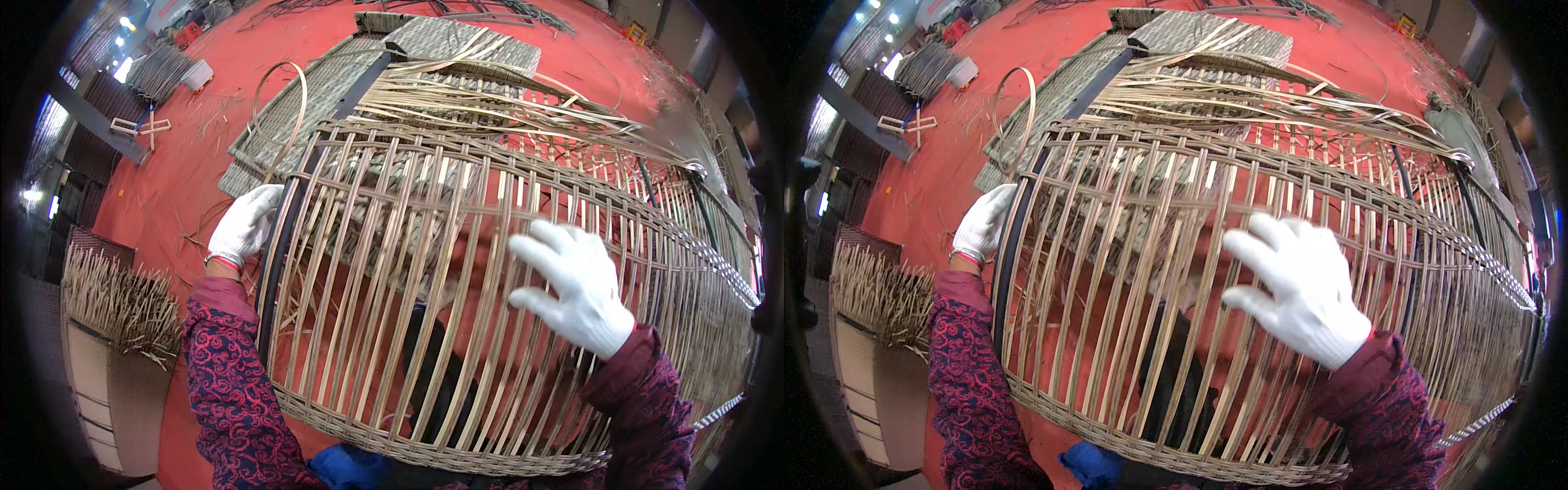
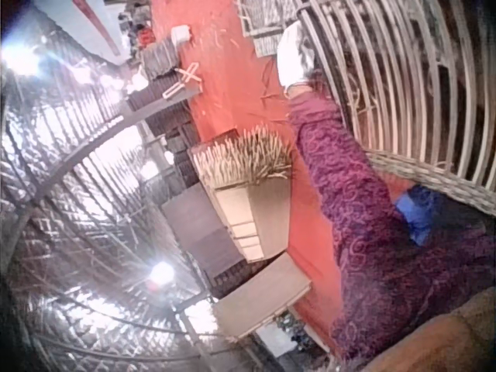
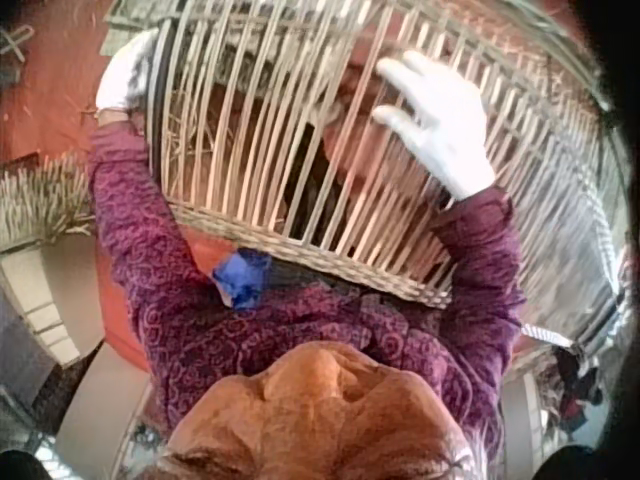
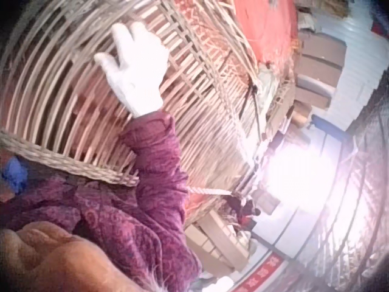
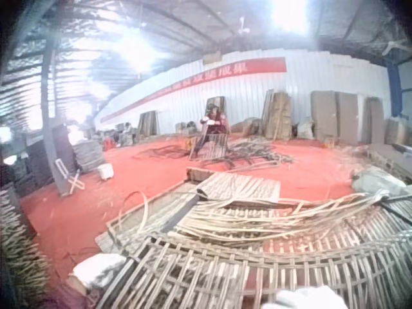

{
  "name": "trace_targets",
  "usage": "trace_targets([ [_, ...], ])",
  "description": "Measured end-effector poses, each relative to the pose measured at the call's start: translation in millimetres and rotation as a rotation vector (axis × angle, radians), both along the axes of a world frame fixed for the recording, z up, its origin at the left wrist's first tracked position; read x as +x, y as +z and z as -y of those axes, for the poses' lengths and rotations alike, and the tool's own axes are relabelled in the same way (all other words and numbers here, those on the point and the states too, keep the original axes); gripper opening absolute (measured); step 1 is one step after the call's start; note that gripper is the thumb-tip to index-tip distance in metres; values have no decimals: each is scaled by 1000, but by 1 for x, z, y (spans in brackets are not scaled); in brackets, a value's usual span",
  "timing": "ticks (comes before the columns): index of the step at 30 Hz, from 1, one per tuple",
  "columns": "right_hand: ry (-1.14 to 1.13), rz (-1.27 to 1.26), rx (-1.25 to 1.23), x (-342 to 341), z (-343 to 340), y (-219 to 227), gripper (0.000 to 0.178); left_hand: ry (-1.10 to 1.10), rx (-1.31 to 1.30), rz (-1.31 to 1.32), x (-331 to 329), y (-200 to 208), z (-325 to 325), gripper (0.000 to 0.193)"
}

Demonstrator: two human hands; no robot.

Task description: The person weaves a basket using thin strips of material, interlacing them through a pre-formed frame. They adjust the basket's position and continue weaving, ensuring the strips are tightly interwoven.

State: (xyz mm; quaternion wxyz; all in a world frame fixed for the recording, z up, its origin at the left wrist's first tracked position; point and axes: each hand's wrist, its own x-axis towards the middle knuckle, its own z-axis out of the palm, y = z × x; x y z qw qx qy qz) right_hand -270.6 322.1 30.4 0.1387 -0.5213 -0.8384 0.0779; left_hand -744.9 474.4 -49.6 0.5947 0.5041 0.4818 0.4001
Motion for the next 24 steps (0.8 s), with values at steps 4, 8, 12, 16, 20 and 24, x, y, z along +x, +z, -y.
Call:
trace_targets([
  [4,-96,-53,95,0,-28,-6,57,-44,-63,-153,11,13,-9,30],
  [8,-101,0,298,-2,-27,-24,51,-54,495,-984,20,29,-37,22],
  [12,-113,-8,346,-1,-17,-32,54,111,940,-1270,32,28,-88,23],
  [16,-108,44,294,-1,-13,-28,57,287,872,-1213,38,4,-109,26],
  [20,-140,-69,205,-3,-20,-24,61,259,742,-1074,36,-6,-96,26],
  [24,-145,-20,273,-2,-32,-20,52,359,708,-1131,34,5,-56,26],
])
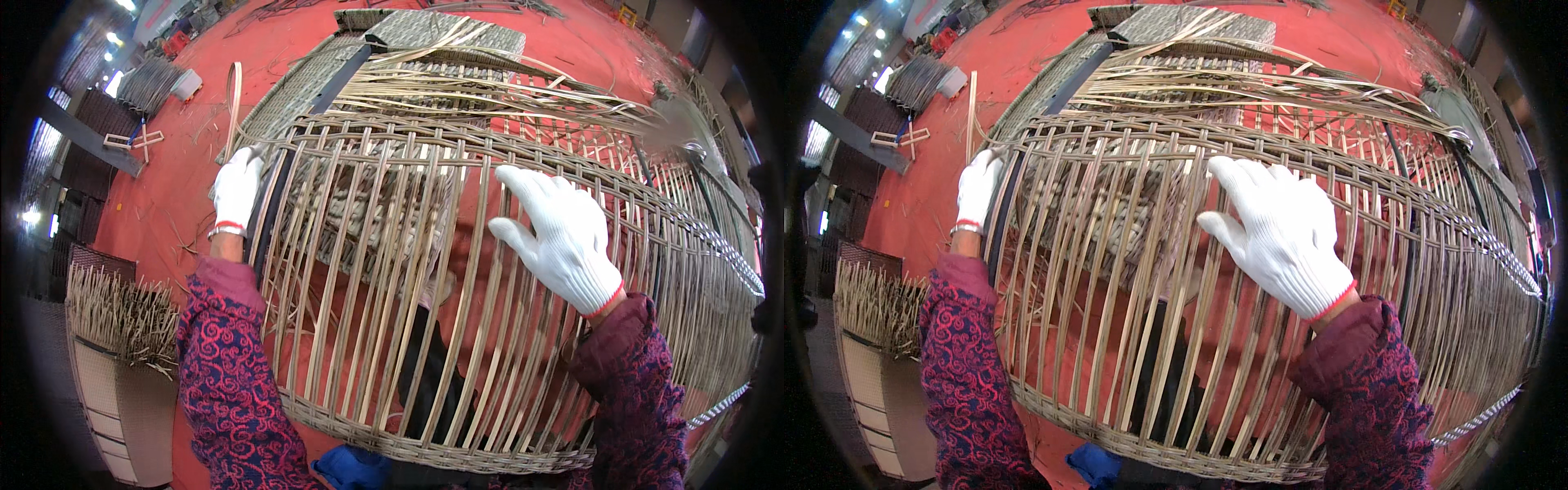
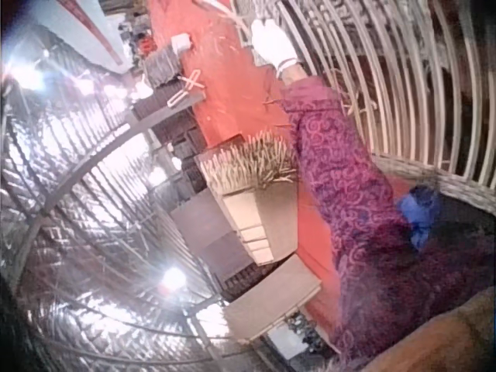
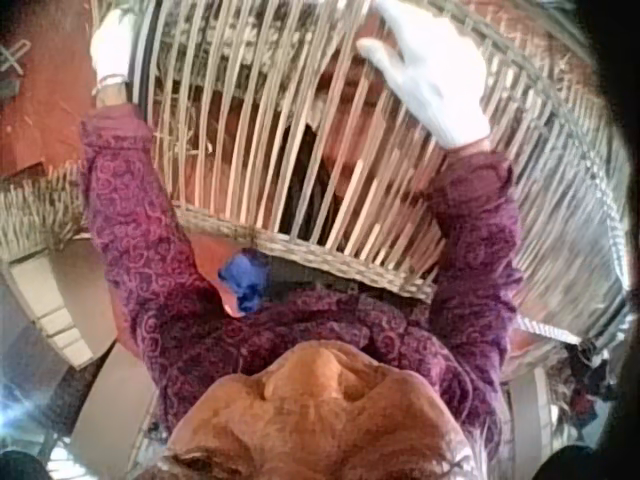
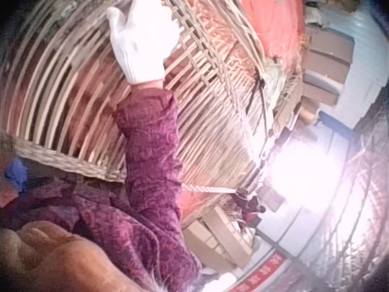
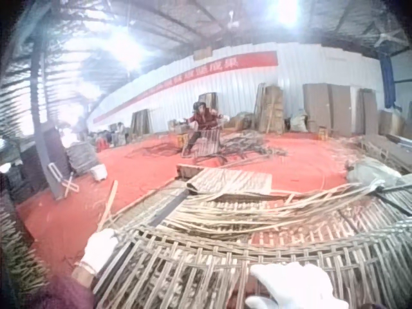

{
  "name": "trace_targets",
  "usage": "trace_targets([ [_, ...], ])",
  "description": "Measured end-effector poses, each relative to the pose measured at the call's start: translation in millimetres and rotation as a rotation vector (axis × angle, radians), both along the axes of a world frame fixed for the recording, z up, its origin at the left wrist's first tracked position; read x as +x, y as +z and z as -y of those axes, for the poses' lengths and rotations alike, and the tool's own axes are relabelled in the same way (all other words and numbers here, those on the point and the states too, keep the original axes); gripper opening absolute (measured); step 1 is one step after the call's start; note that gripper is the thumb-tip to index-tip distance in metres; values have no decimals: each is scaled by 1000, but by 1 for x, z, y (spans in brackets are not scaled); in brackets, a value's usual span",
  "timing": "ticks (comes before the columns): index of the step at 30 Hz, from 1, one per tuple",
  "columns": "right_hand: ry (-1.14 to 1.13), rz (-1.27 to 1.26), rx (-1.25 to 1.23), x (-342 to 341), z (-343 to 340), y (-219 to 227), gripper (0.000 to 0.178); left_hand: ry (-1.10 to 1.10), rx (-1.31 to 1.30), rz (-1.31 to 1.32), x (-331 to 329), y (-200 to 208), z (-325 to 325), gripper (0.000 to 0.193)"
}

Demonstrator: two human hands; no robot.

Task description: The person weaves a basket using thin strips of material, interlacing them through a pre-formed frame. They adjust the basket's position and continue weaving, ensuring the strips are tightly interwoven.

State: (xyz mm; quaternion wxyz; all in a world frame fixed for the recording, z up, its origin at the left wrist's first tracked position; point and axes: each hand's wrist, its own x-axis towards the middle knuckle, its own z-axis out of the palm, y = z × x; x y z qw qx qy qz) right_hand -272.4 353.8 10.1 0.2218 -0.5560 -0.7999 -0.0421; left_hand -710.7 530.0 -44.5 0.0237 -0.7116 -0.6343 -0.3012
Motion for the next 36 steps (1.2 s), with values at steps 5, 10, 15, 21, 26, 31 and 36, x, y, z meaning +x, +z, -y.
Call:
trace_targets([
  [5,16,-37,97,-2,-15,19,34,-27,138,316,23,29,67,16],
  [10,112,78,176,-37,-55,14,53,-383,208,-114,80,45,72,14],
  [15,76,47,-24,-44,-79,4,53,-320,140,-367,98,52,49,16],
  [21,-6,-50,-114,-40,-87,8,44,-244,68,-456,99,50,30,14],
  [26,-62,3,-36,-48,-95,0,31,-218,140,-441,104,39,11,9],
  [31,-66,56,-33,-46,-97,-4,26,-312,203,-290,107,38,20,12],
  [36,58,4,-62,-40,-75,11,42,-232,285,-362,125,51,54,21],
])
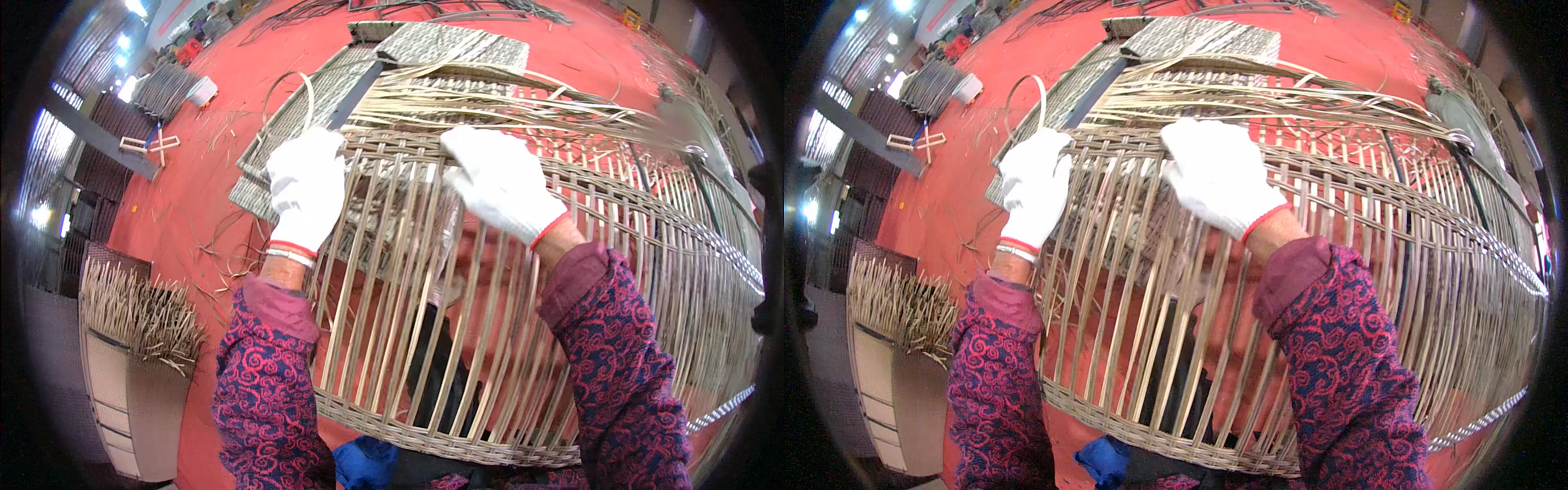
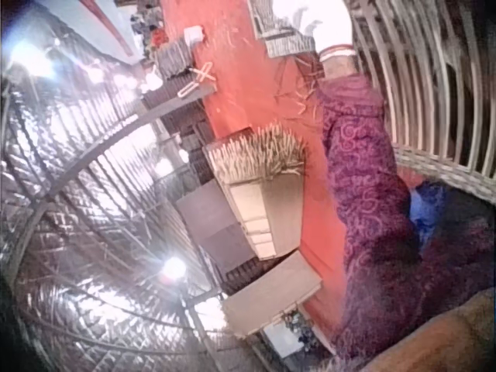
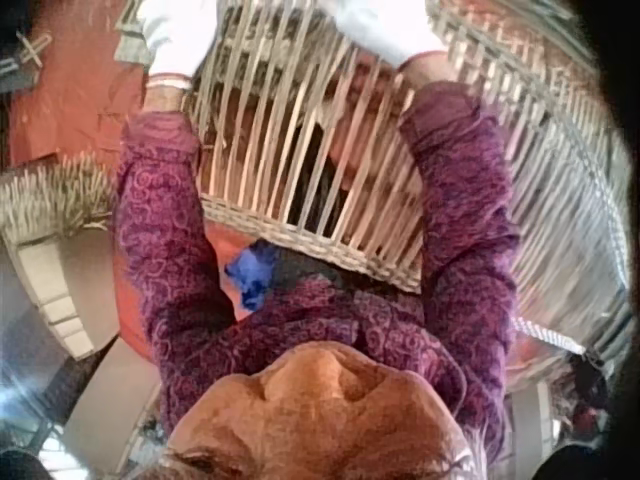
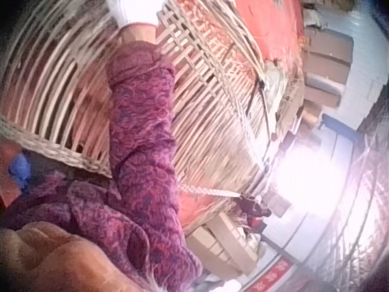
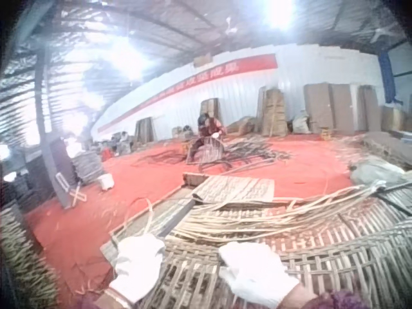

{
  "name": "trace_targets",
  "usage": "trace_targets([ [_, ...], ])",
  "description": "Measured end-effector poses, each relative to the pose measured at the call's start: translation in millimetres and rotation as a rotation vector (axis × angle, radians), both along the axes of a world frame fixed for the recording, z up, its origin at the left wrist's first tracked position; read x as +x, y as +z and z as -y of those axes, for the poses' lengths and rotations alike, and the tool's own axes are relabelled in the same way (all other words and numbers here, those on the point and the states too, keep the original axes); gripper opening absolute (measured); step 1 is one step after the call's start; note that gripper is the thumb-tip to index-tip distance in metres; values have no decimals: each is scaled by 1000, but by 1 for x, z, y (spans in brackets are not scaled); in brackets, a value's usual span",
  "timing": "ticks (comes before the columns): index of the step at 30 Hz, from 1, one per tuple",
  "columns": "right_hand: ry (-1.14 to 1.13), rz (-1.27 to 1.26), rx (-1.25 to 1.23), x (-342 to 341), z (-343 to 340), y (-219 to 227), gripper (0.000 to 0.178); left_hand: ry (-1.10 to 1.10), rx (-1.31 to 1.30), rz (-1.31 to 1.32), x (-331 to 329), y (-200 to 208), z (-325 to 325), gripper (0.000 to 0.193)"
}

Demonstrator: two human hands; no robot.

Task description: The person weaves a basket using thin strips of material, interlacing them through a pre-formed frame. They adjust the basket's position and continue weaving, ensuring the strips are tightly interwoven.

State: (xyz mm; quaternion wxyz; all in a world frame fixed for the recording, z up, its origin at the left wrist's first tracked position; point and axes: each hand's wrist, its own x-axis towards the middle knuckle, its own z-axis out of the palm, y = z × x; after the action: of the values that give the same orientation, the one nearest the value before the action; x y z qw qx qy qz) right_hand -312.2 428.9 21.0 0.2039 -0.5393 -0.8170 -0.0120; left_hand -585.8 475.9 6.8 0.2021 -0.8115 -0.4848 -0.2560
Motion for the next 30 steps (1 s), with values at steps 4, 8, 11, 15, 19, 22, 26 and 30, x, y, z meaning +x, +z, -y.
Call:
trace_targets([
  [4,163,28,-62,23,41,0,56,-122,-110,-82,29,-4,9,18],
  [8,254,-77,-7,92,83,-33,61,34,-177,-61,60,-34,-33,15],
  [11,174,-63,-92,148,107,-51,68,15,-194,91,77,-56,-66,14],
  [15,-120,-15,10,212,156,-46,66,112,-147,10,104,-45,-68,13],
  [19,-336,62,6,261,161,-48,60,-296,-35,33,186,-25,-38,31],
  [22,-287,93,-60,273,149,-46,51,-660,-243,46,253,-24,-3,54],
  [26,-253,-39,-118,285,108,-41,42,-583,-359,-140,302,-23,1,65],
  [30,-274,-30,-34,287,95,-53,46,-523,-360,-99,316,-28,-15,53],
])
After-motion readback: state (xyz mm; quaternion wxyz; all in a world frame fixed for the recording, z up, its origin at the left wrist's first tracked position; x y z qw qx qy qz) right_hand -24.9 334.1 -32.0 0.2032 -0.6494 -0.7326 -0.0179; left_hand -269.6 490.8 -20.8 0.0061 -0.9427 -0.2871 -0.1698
